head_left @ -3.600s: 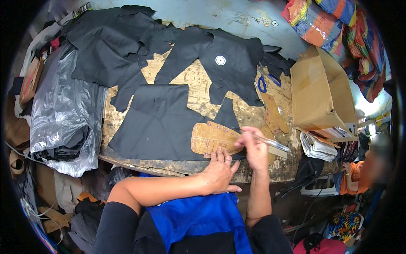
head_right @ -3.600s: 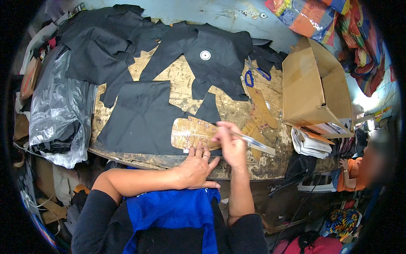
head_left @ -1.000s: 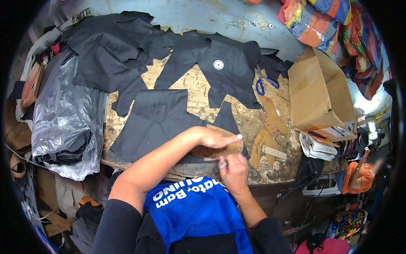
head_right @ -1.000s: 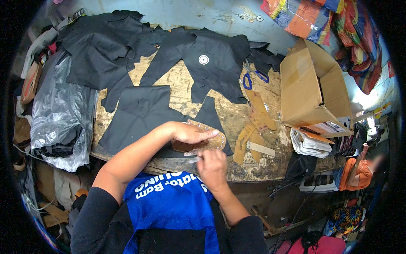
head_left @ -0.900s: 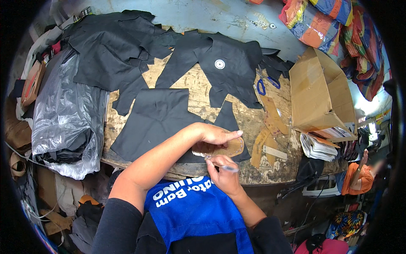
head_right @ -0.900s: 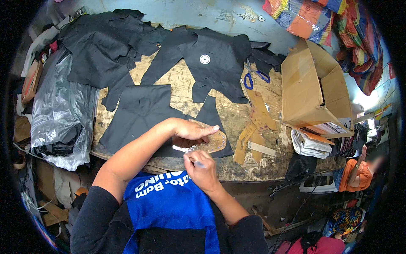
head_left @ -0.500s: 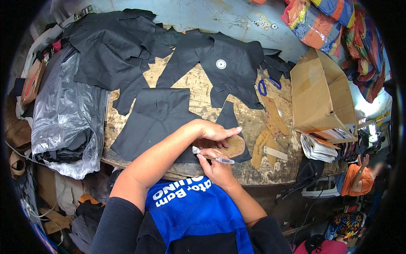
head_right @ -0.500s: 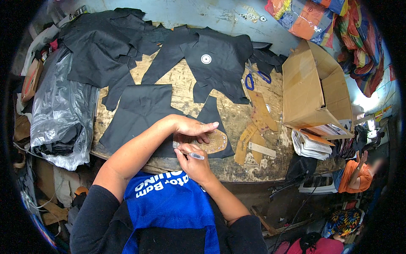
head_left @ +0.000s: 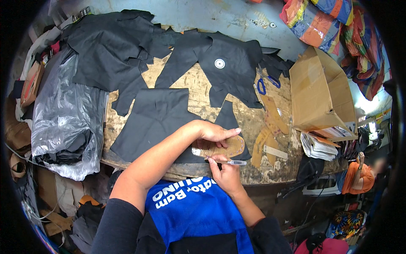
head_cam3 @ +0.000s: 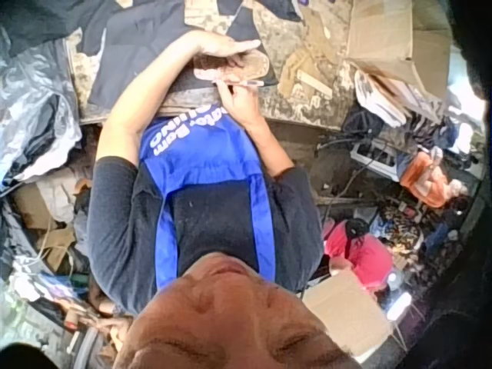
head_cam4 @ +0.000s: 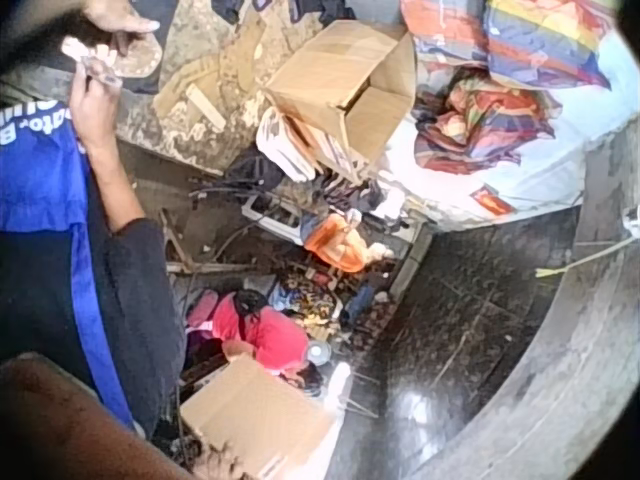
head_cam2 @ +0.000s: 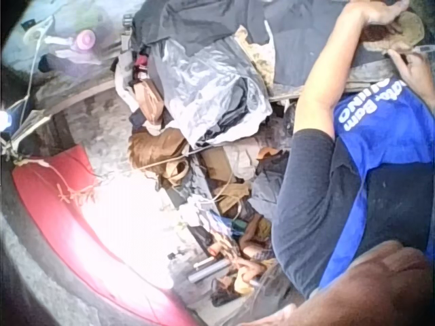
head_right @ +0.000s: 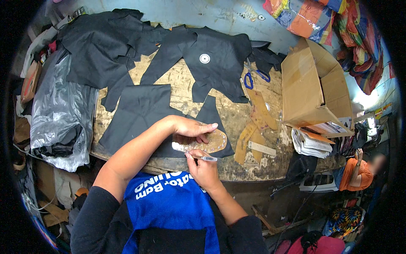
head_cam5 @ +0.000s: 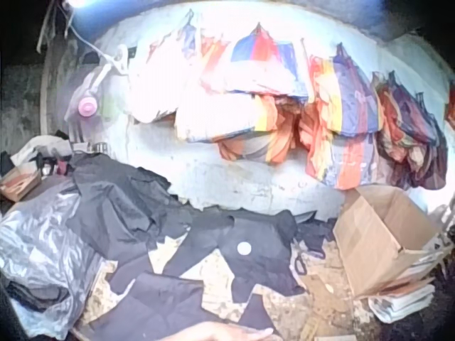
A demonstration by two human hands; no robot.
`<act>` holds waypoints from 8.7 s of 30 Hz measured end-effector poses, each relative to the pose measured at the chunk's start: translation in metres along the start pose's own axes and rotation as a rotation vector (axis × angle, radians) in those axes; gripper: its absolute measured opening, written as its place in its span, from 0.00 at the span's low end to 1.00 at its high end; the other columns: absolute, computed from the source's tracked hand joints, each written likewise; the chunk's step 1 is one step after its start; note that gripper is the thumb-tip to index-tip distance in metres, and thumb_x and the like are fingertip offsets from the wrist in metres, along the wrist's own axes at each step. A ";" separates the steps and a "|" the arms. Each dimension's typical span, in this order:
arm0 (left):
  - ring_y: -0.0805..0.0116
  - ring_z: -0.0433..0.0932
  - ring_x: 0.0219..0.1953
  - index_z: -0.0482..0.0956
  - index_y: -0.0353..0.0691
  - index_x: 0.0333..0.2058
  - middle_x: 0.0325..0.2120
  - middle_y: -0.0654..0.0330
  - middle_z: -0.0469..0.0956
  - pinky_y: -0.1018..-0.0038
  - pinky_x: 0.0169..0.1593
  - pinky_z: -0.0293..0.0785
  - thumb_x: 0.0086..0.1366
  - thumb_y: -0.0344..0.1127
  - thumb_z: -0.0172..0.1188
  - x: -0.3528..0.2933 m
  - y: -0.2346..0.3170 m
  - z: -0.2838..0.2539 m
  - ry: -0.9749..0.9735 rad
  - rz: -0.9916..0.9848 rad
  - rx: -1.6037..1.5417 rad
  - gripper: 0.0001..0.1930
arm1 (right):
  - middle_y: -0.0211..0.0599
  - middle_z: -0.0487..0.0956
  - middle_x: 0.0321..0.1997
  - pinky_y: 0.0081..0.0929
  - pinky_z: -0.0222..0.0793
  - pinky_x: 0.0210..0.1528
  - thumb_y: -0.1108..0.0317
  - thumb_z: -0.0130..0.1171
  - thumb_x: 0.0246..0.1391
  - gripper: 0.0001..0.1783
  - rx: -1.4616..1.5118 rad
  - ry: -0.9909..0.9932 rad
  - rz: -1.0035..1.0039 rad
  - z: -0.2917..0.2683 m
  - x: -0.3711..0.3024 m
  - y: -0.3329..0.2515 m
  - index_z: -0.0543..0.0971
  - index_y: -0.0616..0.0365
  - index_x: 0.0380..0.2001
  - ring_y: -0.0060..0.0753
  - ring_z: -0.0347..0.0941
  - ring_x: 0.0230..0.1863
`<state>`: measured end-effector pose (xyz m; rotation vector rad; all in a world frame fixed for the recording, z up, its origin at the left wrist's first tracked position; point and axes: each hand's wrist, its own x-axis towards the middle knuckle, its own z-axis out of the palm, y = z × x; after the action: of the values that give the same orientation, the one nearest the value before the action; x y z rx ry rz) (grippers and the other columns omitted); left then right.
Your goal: The person cuts a piece of black fabric using scissors, then lays out and traces cardboard patterns onto the fabric with a pen. The person handles multiple pattern pieces and fabric sections on a cluttered work table.
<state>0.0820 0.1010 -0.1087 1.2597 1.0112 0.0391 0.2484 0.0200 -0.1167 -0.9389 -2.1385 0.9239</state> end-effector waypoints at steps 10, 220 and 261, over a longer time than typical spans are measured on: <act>0.62 0.69 0.53 0.53 0.35 0.61 0.53 0.47 0.69 0.70 0.57 0.63 0.58 0.74 0.26 -0.011 0.007 0.003 0.061 0.087 0.043 0.48 | 0.43 0.78 0.29 0.30 0.71 0.36 0.71 0.59 0.49 0.06 0.052 -0.104 -0.119 -0.010 0.002 0.011 0.75 0.63 0.29 0.41 0.77 0.31; 0.60 0.77 0.37 0.71 0.34 0.50 0.33 0.49 0.78 0.70 0.43 0.70 0.66 0.42 0.46 -0.014 -0.046 -0.009 1.051 0.554 -0.017 0.20 | 0.35 0.77 0.38 0.24 0.71 0.43 0.67 0.65 0.46 0.20 0.734 0.248 0.461 -0.095 0.057 0.035 0.73 0.62 0.42 0.25 0.73 0.38; 0.69 0.72 0.51 0.55 0.34 0.61 0.50 0.52 0.71 0.77 0.53 0.68 0.47 0.12 0.52 -0.038 -0.051 -0.023 0.854 0.573 -0.375 0.39 | 0.47 0.78 0.29 0.32 0.71 0.38 0.57 0.80 0.16 0.39 -0.454 0.433 0.903 -0.124 0.028 0.095 0.75 0.70 0.35 0.41 0.76 0.33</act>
<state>0.0196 0.0799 -0.1251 1.1458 1.2331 1.2385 0.3599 0.1327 -0.1143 -2.2016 -1.5329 0.5110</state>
